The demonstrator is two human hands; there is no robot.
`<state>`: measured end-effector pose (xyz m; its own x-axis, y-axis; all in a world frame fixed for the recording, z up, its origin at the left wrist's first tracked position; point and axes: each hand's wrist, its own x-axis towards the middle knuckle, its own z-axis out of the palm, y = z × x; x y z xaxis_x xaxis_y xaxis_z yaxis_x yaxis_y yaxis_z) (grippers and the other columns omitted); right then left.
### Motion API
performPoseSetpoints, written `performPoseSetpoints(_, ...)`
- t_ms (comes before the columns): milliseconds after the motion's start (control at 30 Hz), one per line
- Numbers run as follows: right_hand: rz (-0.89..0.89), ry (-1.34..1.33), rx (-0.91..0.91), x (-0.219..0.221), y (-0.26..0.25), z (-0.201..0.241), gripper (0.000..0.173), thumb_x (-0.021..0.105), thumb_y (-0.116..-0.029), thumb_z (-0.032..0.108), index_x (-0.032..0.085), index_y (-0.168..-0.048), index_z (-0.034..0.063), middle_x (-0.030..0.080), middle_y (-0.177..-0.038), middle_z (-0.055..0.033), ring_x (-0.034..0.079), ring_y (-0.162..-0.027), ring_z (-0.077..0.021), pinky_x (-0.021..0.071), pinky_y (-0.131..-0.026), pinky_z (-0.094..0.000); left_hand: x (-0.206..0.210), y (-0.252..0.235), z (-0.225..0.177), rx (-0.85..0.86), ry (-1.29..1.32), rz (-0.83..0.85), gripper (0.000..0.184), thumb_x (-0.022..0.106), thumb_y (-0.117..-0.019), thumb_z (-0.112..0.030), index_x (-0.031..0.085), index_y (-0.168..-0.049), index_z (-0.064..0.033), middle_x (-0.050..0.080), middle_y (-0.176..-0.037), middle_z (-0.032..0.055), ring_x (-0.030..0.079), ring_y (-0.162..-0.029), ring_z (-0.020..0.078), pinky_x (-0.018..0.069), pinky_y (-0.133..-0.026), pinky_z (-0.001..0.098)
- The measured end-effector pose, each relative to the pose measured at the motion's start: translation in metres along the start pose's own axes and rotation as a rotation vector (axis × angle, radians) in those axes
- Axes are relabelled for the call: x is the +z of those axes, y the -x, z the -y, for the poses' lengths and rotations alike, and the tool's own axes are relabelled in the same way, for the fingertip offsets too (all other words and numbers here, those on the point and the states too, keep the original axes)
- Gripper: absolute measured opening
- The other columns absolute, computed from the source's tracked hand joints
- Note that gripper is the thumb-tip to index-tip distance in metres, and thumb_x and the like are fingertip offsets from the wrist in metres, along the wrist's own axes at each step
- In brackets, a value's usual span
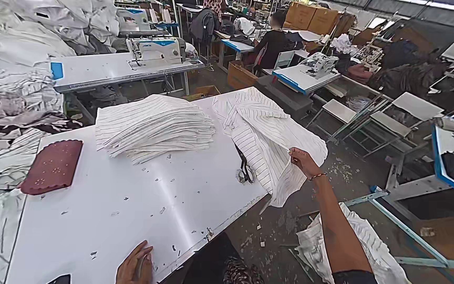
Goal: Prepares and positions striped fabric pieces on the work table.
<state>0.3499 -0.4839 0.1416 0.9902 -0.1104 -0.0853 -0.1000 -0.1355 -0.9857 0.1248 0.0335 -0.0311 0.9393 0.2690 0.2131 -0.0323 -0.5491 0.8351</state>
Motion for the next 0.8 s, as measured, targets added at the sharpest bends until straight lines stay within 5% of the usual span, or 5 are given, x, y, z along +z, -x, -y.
performPoseSetpoints(167,0.304,0.248,-0.267,0.095,0.041,0.010,0.014,0.052,-0.0953,0.002,0.062,-0.088,-0.0025,0.057,-0.078,0.0020,0.054,-0.070,0.0002,0.0469,-0.068,-0.0183,0.023,-0.035,-0.037,0.103,0.051,-0.032,0.029,0.058,-0.0974,-0.013,0.071,-0.111,0.0096,0.065,-0.125,0.0311,0.061,-0.120,0.0465,0.0494,-0.100,0.0560)
performPoseSetpoints(300,0.791,0.489,-0.182,0.231,0.125,-0.027,0.023,0.060,-0.0975,0.007,0.068,-0.106,-0.0128,0.069,-0.099,-0.0261,0.067,-0.095,-0.0308,0.0511,-0.089,-0.0438,0.070,-0.086,-0.106,0.363,0.116,0.071,0.029,0.057,-0.0965,-0.017,0.075,-0.109,0.0022,0.068,-0.127,0.0215,0.064,-0.122,0.0391,0.0489,-0.105,0.0541)
performPoseSetpoints(467,1.471,0.387,-0.213,0.284,0.217,-0.068,0.024,0.067,-0.0973,0.011,0.072,-0.112,-0.0074,0.073,-0.101,-0.0230,0.072,-0.097,-0.0334,0.0537,-0.092,-0.0499,0.111,-0.106,-0.119,0.138,-0.195,0.780,0.052,0.054,-0.1052,-0.030,0.049,-0.152,-0.0089,0.033,-0.165,0.0123,0.025,-0.155,0.0299,0.0158,-0.126,0.0512)
performPoseSetpoints(533,1.328,0.373,-0.191,0.259,0.196,-0.064,0.025,0.062,-0.1013,0.014,0.073,-0.114,-0.0050,0.075,-0.106,-0.0199,0.072,-0.101,-0.0292,0.0539,-0.096,-0.0475,0.114,-0.085,-0.088,0.082,-0.404,0.796,0.069,0.048,-0.1054,-0.047,0.029,-0.162,-0.0118,0.018,-0.171,0.0087,0.011,-0.159,0.0281,0.0028,-0.126,0.0568)
performPoseSetpoints(800,0.265,0.717,-0.027,0.226,0.058,-0.089,0.050,0.058,-0.1042,0.026,0.053,-0.145,-0.0024,0.055,-0.142,-0.0269,0.063,-0.118,-0.0357,0.0506,-0.102,-0.0433,0.091,-0.028,-0.044,0.147,-0.398,0.256,0.070,0.055,-0.0971,-0.050,0.052,-0.149,-0.0034,0.046,-0.157,0.0143,0.041,-0.147,0.0354,0.0240,-0.120,0.0629)
